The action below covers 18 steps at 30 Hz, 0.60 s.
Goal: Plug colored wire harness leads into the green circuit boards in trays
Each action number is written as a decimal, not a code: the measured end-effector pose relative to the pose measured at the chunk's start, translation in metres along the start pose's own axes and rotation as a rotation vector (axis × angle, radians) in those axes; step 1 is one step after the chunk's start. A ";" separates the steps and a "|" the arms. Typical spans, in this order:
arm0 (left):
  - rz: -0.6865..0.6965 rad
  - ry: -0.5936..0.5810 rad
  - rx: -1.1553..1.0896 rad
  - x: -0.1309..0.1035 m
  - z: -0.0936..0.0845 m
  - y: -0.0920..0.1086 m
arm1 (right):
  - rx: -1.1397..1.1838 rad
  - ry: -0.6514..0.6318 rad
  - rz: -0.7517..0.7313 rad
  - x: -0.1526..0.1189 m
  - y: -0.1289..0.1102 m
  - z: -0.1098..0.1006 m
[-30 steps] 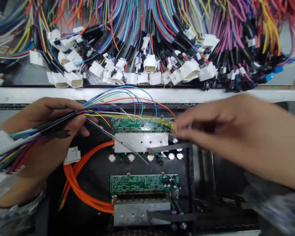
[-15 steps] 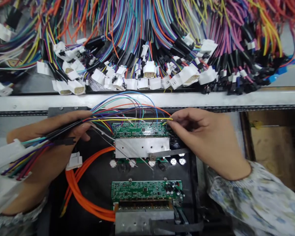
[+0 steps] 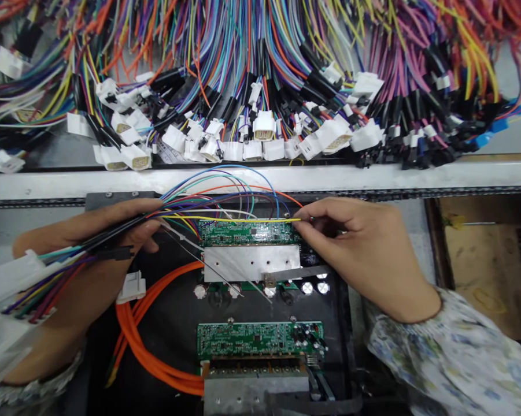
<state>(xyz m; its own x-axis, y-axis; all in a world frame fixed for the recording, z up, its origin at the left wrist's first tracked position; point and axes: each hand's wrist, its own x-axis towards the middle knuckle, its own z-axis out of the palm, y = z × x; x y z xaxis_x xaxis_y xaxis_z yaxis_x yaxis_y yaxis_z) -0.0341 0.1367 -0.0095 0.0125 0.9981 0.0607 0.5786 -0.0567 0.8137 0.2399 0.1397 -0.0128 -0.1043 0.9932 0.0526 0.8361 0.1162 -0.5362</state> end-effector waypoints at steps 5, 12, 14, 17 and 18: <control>0.024 0.042 0.104 0.001 -0.001 -0.002 | 0.023 -0.034 -0.036 0.001 0.000 -0.003; -0.027 0.061 0.073 -0.001 -0.001 -0.003 | -0.102 -0.023 -0.128 0.000 0.001 -0.002; -0.034 0.057 0.077 -0.002 -0.001 -0.004 | -0.154 0.012 -0.156 -0.001 0.001 0.000; 0.002 0.028 0.072 -0.001 -0.002 -0.008 | -0.168 0.013 -0.198 -0.002 0.001 0.002; 0.024 0.021 0.074 -0.001 -0.003 -0.009 | -0.154 0.007 -0.223 -0.003 0.002 0.002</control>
<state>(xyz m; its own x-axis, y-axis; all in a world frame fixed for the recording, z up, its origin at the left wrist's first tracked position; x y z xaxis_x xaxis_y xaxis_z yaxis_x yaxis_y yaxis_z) -0.0416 0.1363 -0.0153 0.0100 0.9957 0.0923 0.6372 -0.0775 0.7668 0.2406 0.1374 -0.0152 -0.2919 0.9428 0.1611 0.8648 0.3321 -0.3765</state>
